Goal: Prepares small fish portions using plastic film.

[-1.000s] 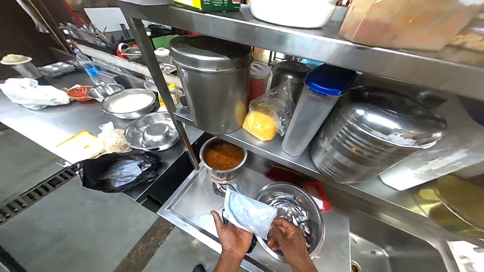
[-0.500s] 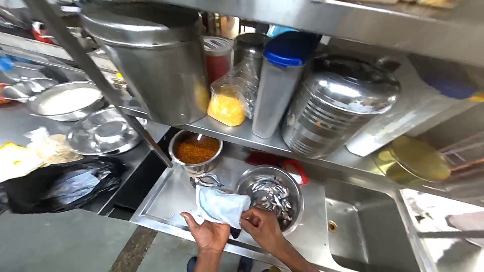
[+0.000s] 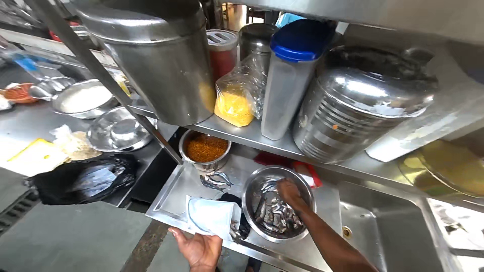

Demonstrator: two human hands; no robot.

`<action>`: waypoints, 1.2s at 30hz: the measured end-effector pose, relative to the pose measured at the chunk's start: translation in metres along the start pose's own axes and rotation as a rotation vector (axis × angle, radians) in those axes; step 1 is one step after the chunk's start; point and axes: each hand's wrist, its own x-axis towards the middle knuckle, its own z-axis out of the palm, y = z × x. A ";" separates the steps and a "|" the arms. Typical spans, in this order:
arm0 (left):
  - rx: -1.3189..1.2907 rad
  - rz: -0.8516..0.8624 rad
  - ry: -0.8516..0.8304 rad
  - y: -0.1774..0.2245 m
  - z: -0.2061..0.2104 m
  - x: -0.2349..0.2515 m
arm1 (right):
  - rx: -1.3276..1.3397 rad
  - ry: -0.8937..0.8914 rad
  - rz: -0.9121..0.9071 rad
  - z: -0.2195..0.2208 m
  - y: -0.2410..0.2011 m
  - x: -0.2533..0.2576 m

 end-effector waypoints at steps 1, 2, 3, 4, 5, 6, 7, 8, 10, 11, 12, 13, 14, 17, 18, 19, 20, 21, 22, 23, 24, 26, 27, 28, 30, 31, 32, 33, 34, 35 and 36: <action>0.001 0.002 0.010 0.004 -0.003 -0.001 | -0.048 -0.037 -0.050 0.008 -0.006 0.008; 0.000 0.005 0.015 0.007 -0.006 -0.002 | -0.093 -0.075 -0.086 0.014 -0.011 0.012; 0.002 0.011 0.018 0.010 -0.009 -0.005 | -0.134 -0.094 -0.106 0.019 -0.015 0.015; 0.001 0.019 0.021 0.012 -0.011 -0.007 | -0.175 -0.096 -0.120 0.022 -0.018 0.017; -0.001 0.025 0.023 0.015 -0.011 -0.008 | -0.204 -0.096 -0.133 0.024 -0.020 0.019; -0.002 0.035 0.030 0.017 -0.011 -0.009 | -0.228 -0.105 -0.146 0.023 -0.023 0.021; -0.008 0.041 0.039 0.020 -0.010 -0.010 | -0.237 -0.117 -0.154 0.022 -0.025 0.021; -0.015 0.046 0.046 0.022 -0.009 -0.010 | -0.223 -0.131 -0.150 0.018 -0.026 0.021; -0.027 0.049 0.046 0.025 -0.006 -0.007 | -0.148 -0.097 -0.118 0.005 -0.021 0.019; -0.035 0.050 0.045 0.026 -0.005 -0.005 | -0.074 -0.045 -0.097 -0.001 -0.015 0.017; -0.041 0.049 0.042 0.027 -0.004 -0.003 | 0.046 0.038 -0.065 -0.008 -0.008 0.011; -0.049 0.049 0.041 0.026 -0.003 0.000 | 0.194 0.137 -0.018 -0.014 -0.002 0.002; -0.053 0.049 0.043 0.025 -0.002 0.003 | 0.356 0.238 0.034 -0.021 0.001 -0.010; -0.073 0.056 0.051 0.016 0.001 0.016 | 0.857 0.453 0.132 -0.043 -0.006 -0.058; -0.080 0.050 0.052 0.011 0.004 0.019 | 1.059 0.466 0.132 -0.047 -0.013 -0.072; -0.082 0.035 0.051 0.005 0.007 0.022 | 1.265 0.451 0.124 -0.051 -0.022 -0.086; -0.077 0.012 0.049 -0.001 0.010 0.024 | 1.437 0.419 0.110 -0.058 -0.034 -0.102; -0.071 -0.012 0.047 -0.007 0.012 0.026 | 1.567 0.381 0.086 -0.064 -0.046 -0.119; -0.067 -0.037 0.041 -0.012 0.014 0.027 | 1.650 0.340 0.045 -0.068 -0.058 -0.134; -0.065 -0.060 0.030 -0.018 0.014 0.029 | 1.699 0.308 -0.010 -0.071 -0.068 -0.146; -0.064 -0.079 0.020 -0.022 0.015 0.030 | 1.715 0.287 -0.070 -0.072 -0.078 -0.156; -0.068 -0.108 0.017 -0.029 0.018 0.030 | 1.668 0.280 -0.164 -0.073 -0.094 -0.170; -0.063 -0.119 0.022 -0.032 0.021 0.028 | 1.634 0.298 -0.194 -0.072 -0.100 -0.173; -0.060 -0.132 0.020 -0.034 0.022 0.027 | 1.616 0.318 -0.216 -0.070 -0.107 -0.175; -0.050 -0.157 0.002 -0.037 0.023 0.021 | 1.616 0.383 -0.261 -0.062 -0.120 -0.173; -0.049 -0.172 -0.007 -0.038 0.023 0.018 | 1.584 0.440 -0.297 -0.056 -0.126 -0.171; -0.053 -0.184 -0.014 -0.039 0.023 0.016 | 1.496 0.509 -0.348 -0.050 -0.130 -0.168; -0.059 -0.190 -0.020 -0.040 0.024 0.013 | 1.346 0.591 -0.424 -0.043 -0.132 -0.164; -0.063 -0.192 -0.024 -0.040 0.025 0.011 | 1.141 0.679 -0.514 -0.039 -0.131 -0.160; -0.063 -0.193 -0.029 -0.040 0.027 0.008 | 0.956 0.752 -0.615 -0.036 -0.129 -0.158; -0.055 -0.192 -0.025 -0.039 0.027 0.006 | 0.808 0.790 -0.715 -0.035 -0.126 -0.157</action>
